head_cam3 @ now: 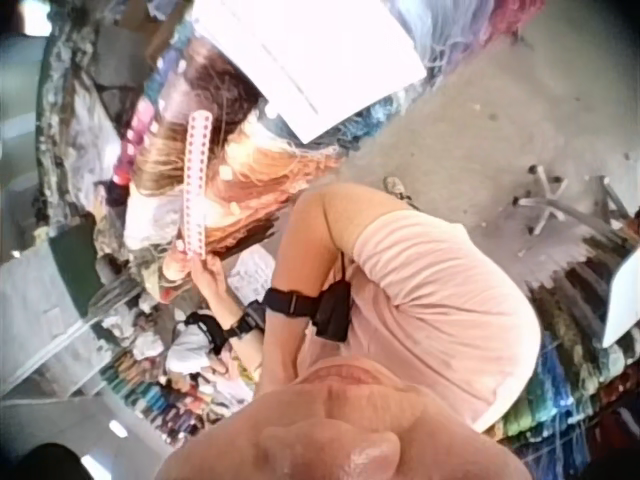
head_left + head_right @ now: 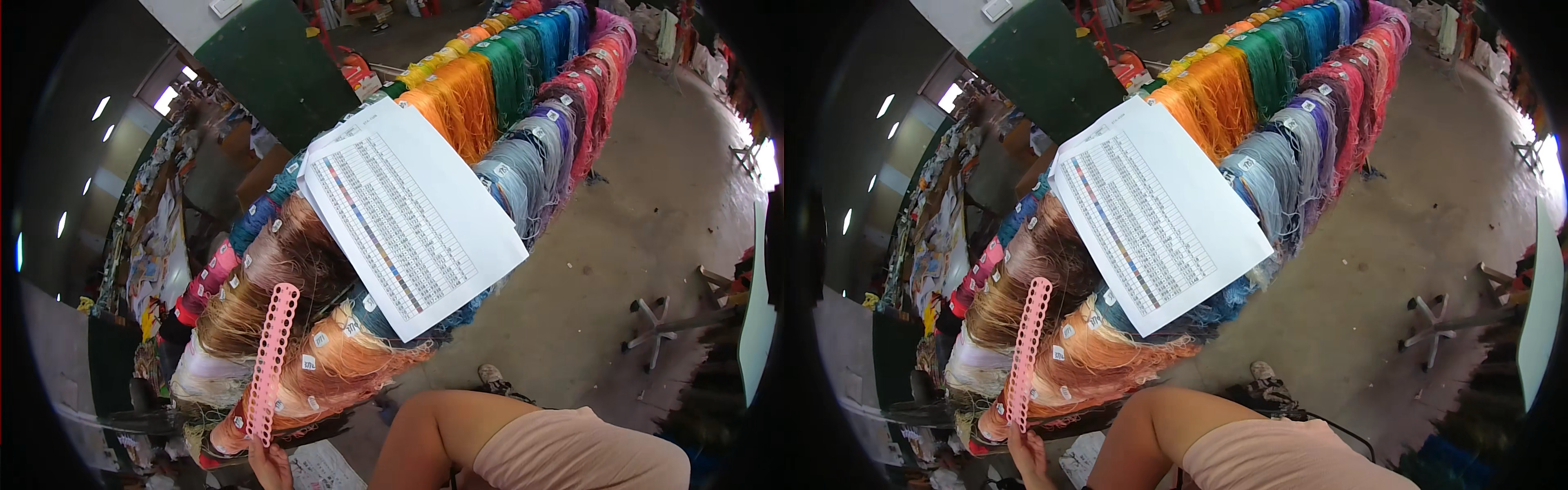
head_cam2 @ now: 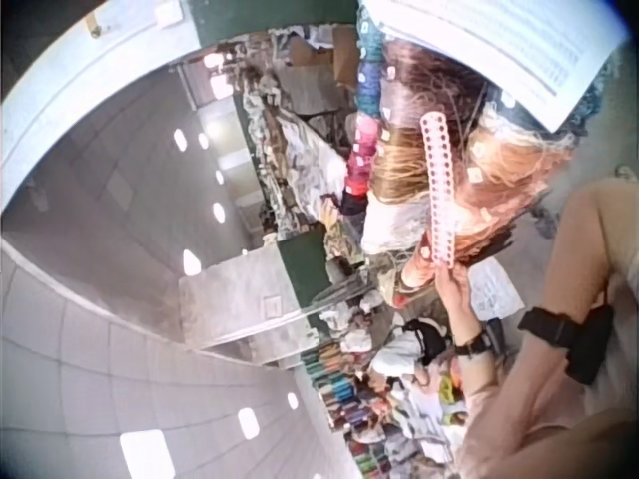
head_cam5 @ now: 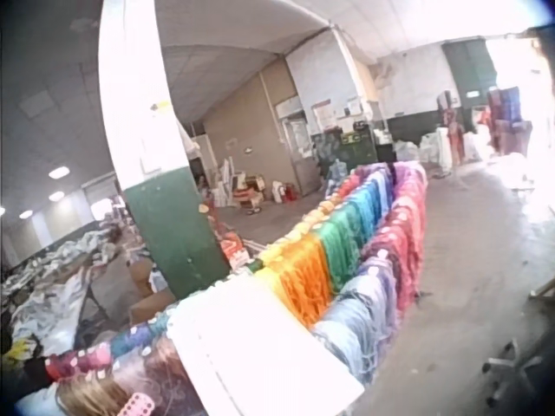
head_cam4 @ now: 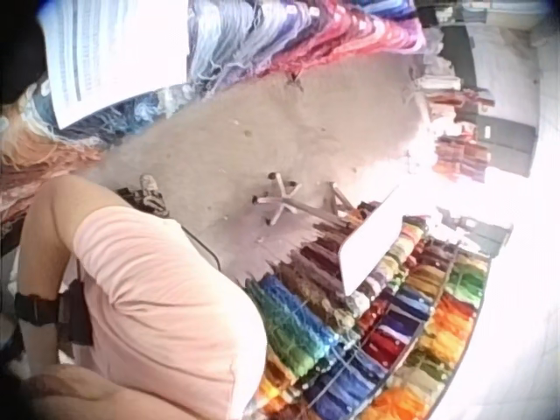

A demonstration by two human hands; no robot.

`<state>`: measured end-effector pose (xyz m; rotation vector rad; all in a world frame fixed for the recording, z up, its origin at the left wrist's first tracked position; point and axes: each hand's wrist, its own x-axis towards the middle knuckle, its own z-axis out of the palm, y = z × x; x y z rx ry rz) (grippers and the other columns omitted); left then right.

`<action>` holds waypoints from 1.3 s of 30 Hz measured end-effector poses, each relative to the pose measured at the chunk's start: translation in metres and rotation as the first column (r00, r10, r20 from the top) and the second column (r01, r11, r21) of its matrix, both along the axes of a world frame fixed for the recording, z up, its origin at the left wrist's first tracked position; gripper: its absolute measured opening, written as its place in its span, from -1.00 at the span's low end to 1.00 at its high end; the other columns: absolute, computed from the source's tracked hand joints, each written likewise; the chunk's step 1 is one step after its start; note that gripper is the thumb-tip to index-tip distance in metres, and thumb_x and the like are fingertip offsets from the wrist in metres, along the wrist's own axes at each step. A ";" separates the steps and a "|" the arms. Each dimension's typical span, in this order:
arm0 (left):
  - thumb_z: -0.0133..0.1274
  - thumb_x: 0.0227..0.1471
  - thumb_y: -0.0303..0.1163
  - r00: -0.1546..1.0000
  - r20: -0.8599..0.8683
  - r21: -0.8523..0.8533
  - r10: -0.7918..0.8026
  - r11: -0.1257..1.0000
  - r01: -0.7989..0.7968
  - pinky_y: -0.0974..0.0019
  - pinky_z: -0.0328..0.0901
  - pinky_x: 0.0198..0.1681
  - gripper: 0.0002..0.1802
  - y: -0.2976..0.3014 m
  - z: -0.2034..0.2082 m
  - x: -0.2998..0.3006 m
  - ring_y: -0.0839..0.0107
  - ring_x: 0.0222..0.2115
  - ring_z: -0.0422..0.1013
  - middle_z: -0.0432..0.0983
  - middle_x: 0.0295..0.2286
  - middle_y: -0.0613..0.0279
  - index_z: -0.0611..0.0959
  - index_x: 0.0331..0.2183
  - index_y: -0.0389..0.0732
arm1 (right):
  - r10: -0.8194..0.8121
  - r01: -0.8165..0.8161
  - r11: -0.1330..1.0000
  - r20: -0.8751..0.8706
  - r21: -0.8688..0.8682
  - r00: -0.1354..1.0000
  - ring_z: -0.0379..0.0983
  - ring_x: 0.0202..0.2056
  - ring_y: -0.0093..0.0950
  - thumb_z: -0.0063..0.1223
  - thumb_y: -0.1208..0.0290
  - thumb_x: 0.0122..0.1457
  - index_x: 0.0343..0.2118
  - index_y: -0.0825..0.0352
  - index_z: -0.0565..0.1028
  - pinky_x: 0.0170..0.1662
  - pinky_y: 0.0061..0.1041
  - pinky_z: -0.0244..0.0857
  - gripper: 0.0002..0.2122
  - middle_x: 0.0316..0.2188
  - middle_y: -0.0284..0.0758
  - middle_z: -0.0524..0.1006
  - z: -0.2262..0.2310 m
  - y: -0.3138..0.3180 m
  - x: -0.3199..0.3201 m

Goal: The person pulls strands of thread from various bundles on a rack and threads them through the holes of a pink organizer, tying them into loops. They repeat this process for different colors while referring to a printed list.

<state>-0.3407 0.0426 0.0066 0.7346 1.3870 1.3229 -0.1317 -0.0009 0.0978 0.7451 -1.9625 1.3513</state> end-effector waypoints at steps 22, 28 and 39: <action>-0.07 -0.09 -0.35 0.991 0.018 -0.071 -0.131 0.989 0.132 0.57 0.19 -0.74 -0.86 0.003 0.017 -0.010 0.62 -0.72 0.28 0.39 -0.59 0.39 0.42 -0.39 -0.12 | 0.210 -0.202 0.970 0.050 -0.136 0.976 0.36 -0.51 -0.42 -0.12 0.45 -0.14 -0.51 0.44 0.44 -0.44 -0.51 0.20 -0.83 -0.56 -0.16 0.44 0.028 -0.016 0.076; -0.08 -0.08 -0.33 0.986 0.106 -0.103 -0.126 0.985 0.137 0.53 0.22 -0.71 -0.86 0.003 0.006 -0.011 0.60 -0.71 0.30 0.40 -0.60 0.36 0.43 -0.40 -0.13 | 0.176 -0.153 0.966 0.096 -0.208 0.980 0.37 -0.54 -0.45 -0.12 0.45 -0.12 -0.52 0.45 0.45 -0.47 -0.54 0.20 -0.83 -0.58 -0.17 0.46 0.025 -0.012 0.104; -0.13 -0.06 -0.43 0.974 0.212 -0.001 -0.075 0.997 0.077 0.60 0.23 -0.66 -0.85 -0.006 0.008 -0.001 0.63 -0.69 0.29 0.40 -0.57 0.31 0.40 -0.36 -0.23 | -0.395 0.559 0.788 0.484 -0.259 0.781 0.34 -0.41 -0.35 -0.09 0.51 -0.04 -0.40 0.42 0.38 -0.36 -0.51 0.20 -0.87 -0.46 -0.24 0.41 -0.103 0.006 0.171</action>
